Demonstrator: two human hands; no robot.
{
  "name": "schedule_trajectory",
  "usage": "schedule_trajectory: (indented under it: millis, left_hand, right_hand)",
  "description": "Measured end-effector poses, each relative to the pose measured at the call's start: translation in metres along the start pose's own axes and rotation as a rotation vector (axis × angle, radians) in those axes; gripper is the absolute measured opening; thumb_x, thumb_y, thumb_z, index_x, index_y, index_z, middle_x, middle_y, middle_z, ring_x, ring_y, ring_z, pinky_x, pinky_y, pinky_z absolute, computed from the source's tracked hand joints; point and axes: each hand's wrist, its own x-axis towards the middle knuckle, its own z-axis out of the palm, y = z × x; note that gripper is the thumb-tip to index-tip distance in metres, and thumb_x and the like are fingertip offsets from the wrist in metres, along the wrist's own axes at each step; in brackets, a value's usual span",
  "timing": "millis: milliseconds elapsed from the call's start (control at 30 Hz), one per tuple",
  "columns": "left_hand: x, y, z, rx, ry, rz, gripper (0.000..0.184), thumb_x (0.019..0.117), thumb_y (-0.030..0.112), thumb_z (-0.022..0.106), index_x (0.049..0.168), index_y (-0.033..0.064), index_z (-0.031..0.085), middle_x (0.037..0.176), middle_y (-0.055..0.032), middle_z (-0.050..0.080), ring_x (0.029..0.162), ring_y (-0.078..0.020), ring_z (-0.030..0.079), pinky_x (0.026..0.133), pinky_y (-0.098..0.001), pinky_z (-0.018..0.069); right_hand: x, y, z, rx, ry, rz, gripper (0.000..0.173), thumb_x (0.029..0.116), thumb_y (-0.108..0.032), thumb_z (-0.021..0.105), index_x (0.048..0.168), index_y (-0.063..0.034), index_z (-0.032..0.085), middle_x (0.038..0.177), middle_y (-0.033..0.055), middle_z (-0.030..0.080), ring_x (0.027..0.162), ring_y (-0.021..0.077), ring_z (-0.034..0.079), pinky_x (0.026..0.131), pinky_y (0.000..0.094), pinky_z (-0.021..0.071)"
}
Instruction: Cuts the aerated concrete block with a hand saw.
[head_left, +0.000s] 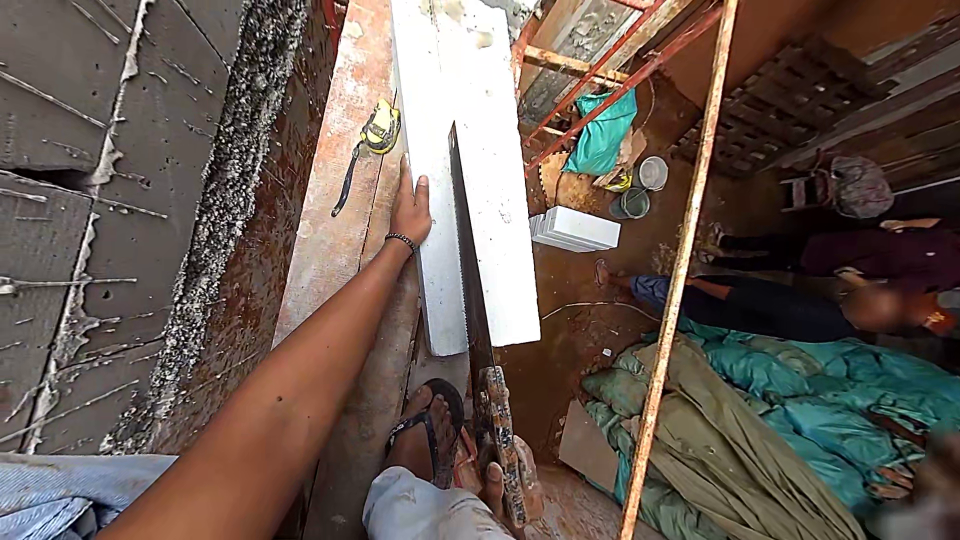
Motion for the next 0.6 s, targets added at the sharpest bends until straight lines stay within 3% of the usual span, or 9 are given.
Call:
schedule_trajectory:
  millis: [100, 233, 300, 500, 600]
  left_hand:
    - [0.000, 0.001, -0.002, 0.007, -0.002, -0.001, 0.063, 0.1135, 0.034, 0.028, 0.165, 0.0060, 0.004, 0.171, -0.0146, 0.017, 0.156, -0.0195, 0.025, 0.127, -0.0366, 0.0200]
    - [0.001, 0.002, -0.002, 0.023, 0.000, 0.008, 0.064, 0.1135, 0.034, 0.028, 0.165, 0.0053, 0.004, 0.171, -0.0149, 0.018, 0.156, -0.0195, 0.026, 0.127, -0.0364, 0.0203]
    - [0.000, 0.001, -0.002, 0.025, 0.003, 0.004, 0.064, 0.1135, 0.034, 0.028, 0.165, 0.0053, 0.004, 0.171, -0.0146, 0.019, 0.156, -0.0188, 0.026, 0.127, -0.0357, 0.0205]
    - [0.001, 0.000, -0.001, 0.019, 0.005, 0.010, 0.063, 0.1134, 0.032, 0.028, 0.165, 0.0053, 0.005, 0.170, -0.0151, 0.020, 0.156, -0.0193, 0.027, 0.127, -0.0361, 0.0211]
    - [0.003, -0.001, -0.002, 0.021, -0.002, 0.017, 0.063, 0.1135, 0.033, 0.028, 0.165, 0.0047, 0.005, 0.170, -0.0151, 0.019, 0.156, -0.0189, 0.026, 0.128, -0.0361, 0.0200]
  right_hand:
    - [0.008, -0.004, -0.001, -0.019, 0.016, -0.072, 0.054, 0.1021, -0.057, 0.053, 0.131, -0.0128, 0.064, 0.105, -0.0047, 0.074, 0.092, -0.0019, 0.070, 0.085, 0.0201, 0.0593]
    - [0.008, 0.009, 0.000, 0.052, 0.053, -0.087, 0.056, 0.1001, -0.059, 0.055, 0.127, -0.0115, 0.066, 0.097, -0.0038, 0.074, 0.083, 0.0008, 0.071, 0.077, 0.0230, 0.0615]
    - [0.002, 0.011, -0.003, 0.032, 0.033, -0.070, 0.057, 0.1013, -0.058, 0.053, 0.128, -0.0089, 0.064, 0.101, -0.0029, 0.072, 0.088, -0.0004, 0.069, 0.082, 0.0216, 0.0594]
    - [0.006, -0.028, -0.014, -0.100, -0.079, 0.119, 0.066, 0.1021, -0.060, 0.049, 0.123, 0.0010, 0.063, 0.097, 0.0022, 0.071, 0.091, -0.0056, 0.066, 0.087, 0.0150, 0.0548]
    - [0.028, -0.057, -0.012, -0.123, -0.070, 0.061, 0.070, 0.1030, -0.056, 0.049, 0.114, 0.0102, 0.067, 0.087, 0.0087, 0.072, 0.083, -0.0053, 0.068, 0.084, 0.0142, 0.0553]
